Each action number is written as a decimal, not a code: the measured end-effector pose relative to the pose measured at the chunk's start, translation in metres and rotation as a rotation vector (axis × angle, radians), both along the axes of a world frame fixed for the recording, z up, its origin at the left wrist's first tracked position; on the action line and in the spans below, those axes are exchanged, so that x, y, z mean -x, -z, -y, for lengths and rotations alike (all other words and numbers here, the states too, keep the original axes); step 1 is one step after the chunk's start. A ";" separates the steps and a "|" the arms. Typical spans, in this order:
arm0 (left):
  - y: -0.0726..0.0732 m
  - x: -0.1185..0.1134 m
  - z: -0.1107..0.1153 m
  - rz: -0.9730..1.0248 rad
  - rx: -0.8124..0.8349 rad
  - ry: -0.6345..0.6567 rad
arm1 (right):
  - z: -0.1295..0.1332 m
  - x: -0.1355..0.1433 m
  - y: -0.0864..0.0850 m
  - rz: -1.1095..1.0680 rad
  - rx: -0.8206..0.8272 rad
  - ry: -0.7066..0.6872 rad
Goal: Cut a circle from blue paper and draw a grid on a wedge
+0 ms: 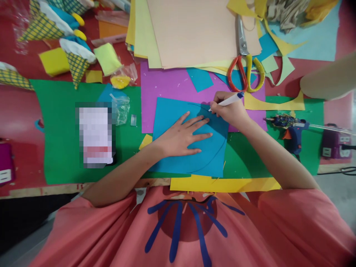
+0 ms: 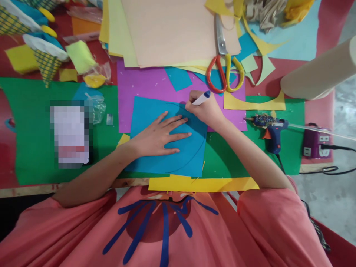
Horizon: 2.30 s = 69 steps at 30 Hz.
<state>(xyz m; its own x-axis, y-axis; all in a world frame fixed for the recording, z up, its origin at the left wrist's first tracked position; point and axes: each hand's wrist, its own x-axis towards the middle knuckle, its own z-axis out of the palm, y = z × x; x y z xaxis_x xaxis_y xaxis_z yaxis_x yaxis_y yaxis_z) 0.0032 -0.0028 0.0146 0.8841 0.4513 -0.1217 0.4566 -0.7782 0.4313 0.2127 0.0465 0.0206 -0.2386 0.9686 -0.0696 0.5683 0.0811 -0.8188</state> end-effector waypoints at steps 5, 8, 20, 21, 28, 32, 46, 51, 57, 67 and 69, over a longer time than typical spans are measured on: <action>0.001 0.000 0.000 -0.002 -0.023 0.006 | 0.010 -0.008 -0.005 0.039 -0.014 0.008; 0.001 0.000 0.000 -0.018 -0.028 0.008 | 0.017 -0.013 -0.008 0.068 -0.021 0.016; 0.002 0.000 0.001 -0.038 -0.064 0.011 | 0.049 -0.034 -0.013 0.112 0.043 0.010; 0.001 0.000 0.001 -0.037 -0.065 0.011 | 0.051 -0.035 -0.013 0.113 0.042 0.008; 0.000 0.000 0.001 -0.019 -0.067 0.016 | 0.059 -0.037 -0.016 0.104 0.086 -0.014; 0.002 0.000 0.001 -0.025 -0.072 0.012 | 0.060 -0.040 -0.022 -0.022 0.055 0.090; -0.006 0.011 -0.008 0.002 -0.139 -0.046 | 0.075 -0.052 0.008 0.325 -0.573 -0.342; -0.008 0.013 -0.012 -0.028 -0.162 -0.175 | 0.098 -0.048 0.004 0.378 -0.626 -0.335; -0.002 0.011 -0.011 -0.027 -0.165 -0.229 | 0.125 -0.033 -0.001 0.392 -0.674 -0.412; 0.008 0.010 -0.009 -0.039 -0.144 -0.249 | 0.128 -0.018 -0.009 0.053 -0.506 -0.446; 0.008 0.005 -0.004 -0.025 -0.154 -0.212 | 0.114 -0.022 -0.014 -0.032 -0.364 -0.353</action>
